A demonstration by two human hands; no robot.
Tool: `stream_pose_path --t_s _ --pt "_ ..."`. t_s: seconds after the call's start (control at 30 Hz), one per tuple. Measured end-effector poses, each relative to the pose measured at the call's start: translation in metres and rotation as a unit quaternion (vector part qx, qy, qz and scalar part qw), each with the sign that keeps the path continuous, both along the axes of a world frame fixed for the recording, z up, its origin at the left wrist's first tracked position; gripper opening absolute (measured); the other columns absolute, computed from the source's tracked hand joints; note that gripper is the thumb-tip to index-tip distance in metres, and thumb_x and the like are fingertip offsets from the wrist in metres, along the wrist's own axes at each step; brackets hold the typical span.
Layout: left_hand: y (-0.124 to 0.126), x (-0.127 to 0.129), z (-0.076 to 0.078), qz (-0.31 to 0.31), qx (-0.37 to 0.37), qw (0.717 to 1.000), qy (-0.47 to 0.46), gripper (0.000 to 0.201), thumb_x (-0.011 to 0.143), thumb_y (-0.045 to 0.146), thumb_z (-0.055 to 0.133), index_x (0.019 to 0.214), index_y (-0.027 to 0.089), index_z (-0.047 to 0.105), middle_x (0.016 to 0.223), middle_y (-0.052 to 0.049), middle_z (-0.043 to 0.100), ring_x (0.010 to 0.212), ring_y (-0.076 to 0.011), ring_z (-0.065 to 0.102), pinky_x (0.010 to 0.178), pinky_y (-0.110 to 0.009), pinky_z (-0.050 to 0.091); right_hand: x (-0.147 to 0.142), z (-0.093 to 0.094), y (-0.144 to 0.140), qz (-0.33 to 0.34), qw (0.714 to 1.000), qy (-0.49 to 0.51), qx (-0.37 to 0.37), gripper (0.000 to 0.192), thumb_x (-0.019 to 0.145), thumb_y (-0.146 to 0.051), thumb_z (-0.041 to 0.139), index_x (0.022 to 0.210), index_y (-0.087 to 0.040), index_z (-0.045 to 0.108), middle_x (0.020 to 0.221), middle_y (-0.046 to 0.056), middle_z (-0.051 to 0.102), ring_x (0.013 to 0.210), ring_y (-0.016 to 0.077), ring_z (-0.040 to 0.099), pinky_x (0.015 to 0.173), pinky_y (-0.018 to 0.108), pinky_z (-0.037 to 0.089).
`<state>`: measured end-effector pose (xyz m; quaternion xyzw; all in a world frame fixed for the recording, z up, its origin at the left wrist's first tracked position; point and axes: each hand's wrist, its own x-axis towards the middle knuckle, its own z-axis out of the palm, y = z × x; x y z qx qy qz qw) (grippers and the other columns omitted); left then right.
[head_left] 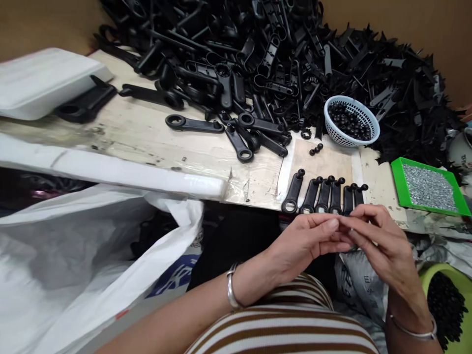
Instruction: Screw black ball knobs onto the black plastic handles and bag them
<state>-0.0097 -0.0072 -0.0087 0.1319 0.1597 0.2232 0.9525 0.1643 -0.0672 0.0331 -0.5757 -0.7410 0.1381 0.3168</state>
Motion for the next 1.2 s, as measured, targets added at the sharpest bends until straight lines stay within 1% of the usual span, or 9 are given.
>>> stream_pose_path --t_s 0.1,0.33,0.47,0.57,0.77,0.9,0.97,1.1,1.2 --pt "-0.003 0.003 -0.002 -0.017 0.017 1.0 -0.007 0.038 0.075 0.043 0.082 0.091 0.009 0.077 0.086 -0.008 0.071 0.078 -0.0124 0.066 0.079 -0.025 0.053 -0.002 -0.006 -0.006 0.004 0.999 0.048 -0.004 0.052 0.089 -0.006 0.059 0.128 -0.041 0.062 0.116 0.003 0.054 0.096 0.0118 0.055 0.08 0.026 0.051" --pt "-0.005 0.007 -0.002 -0.028 0.022 0.999 -0.005 0.036 0.069 0.042 0.087 0.083 0.01 0.077 0.07 -0.005 0.066 0.067 -0.0088 0.058 0.065 -0.019 0.045 -0.007 -0.018 -0.012 -0.02 0.984 0.173 -0.043 0.04 0.092 -0.011 0.057 0.119 -0.038 0.069 0.12 0.005 0.054 0.088 0.0107 0.057 0.076 0.026 0.054" --pt "-0.004 0.007 0.0 -0.025 0.018 0.999 0.038 0.037 0.062 0.036 0.091 0.086 0.011 0.078 0.069 -0.003 0.065 0.063 -0.0065 0.054 0.062 -0.019 0.042 -0.011 -0.017 -0.014 -0.037 0.991 0.126 -0.014 0.038 0.091 -0.012 0.058 0.119 -0.034 0.07 0.118 0.007 0.056 0.087 0.0125 0.058 0.076 0.029 0.054" --pt "-0.004 0.007 0.0 -0.031 0.017 0.997 0.062 0.034 0.06 0.035 0.092 0.08 0.012 0.077 0.066 -0.002 0.064 0.059 -0.0054 0.052 0.06 -0.019 0.04 -0.012 -0.014 -0.015 -0.049 0.995 0.081 0.014 0.035 0.089 -0.012 0.06 0.116 -0.03 0.071 0.117 0.008 0.058 0.09 0.0146 0.059 0.077 0.031 0.055" --pt "-0.005 0.008 -0.003 -0.055 0.014 0.995 0.086 0.032 0.06 0.036 0.092 0.071 0.012 0.073 0.057 0.0 0.059 0.053 -0.0052 0.05 0.053 -0.018 0.035 -0.007 -0.008 -0.017 -0.007 0.996 0.093 0.015 0.032 0.084 -0.005 0.064 0.109 -0.024 0.072 0.086 0.003 0.065 0.08 0.0135 0.062 0.067 0.026 0.053" --pt "-0.005 0.012 -0.003 -0.052 0.027 0.994 0.091 0.03 0.064 0.035 0.09 0.071 0.011 0.073 0.062 -0.001 0.062 0.055 -0.0059 0.052 0.054 -0.019 0.036 0.002 -0.005 -0.016 -0.005 0.996 0.088 0.012 0.024 0.084 -0.006 0.065 0.1 -0.021 0.073 0.083 0.004 0.068 0.077 0.0136 0.063 0.066 0.027 0.053" --pt "-0.004 0.013 -0.001 -0.043 0.028 0.995 0.085 0.031 0.068 0.037 0.087 0.076 0.01 0.074 0.072 -0.005 0.067 0.06 -0.0082 0.057 0.057 -0.02 0.041 0.013 -0.004 -0.01 -0.041 0.997 0.063 0.024 0.019 0.086 -0.008 0.065 0.095 -0.021 0.074 0.083 0.004 0.069 0.077 0.0143 0.064 0.067 0.028 0.054" --pt "-0.002 0.014 0.005 -0.031 0.009 0.997 0.07 0.035 0.074 0.04 0.083 0.09 0.01 0.076 0.093 -0.012 0.073 0.083 -0.0181 0.069 0.075 -0.027 0.052 0.045 -0.01 0.017 -0.187 0.978 -0.002 0.095 0.01 0.088 -0.02 0.064 0.087 -0.021 0.075 0.086 0.004 0.073 0.08 0.0162 0.067 0.074 0.031 0.054" --pt "-0.001 0.012 0.008 -0.015 -0.006 0.998 0.066 0.038 0.076 0.044 0.081 0.095 0.011 0.076 0.106 -0.015 0.073 0.1 -0.0245 0.069 0.088 -0.034 0.053 0.063 -0.018 0.036 -0.209 0.973 -0.034 0.092 0.014 0.09 -0.025 0.062 0.087 -0.019 0.075 0.087 0.006 0.074 0.082 0.0178 0.068 0.078 0.034 0.054"
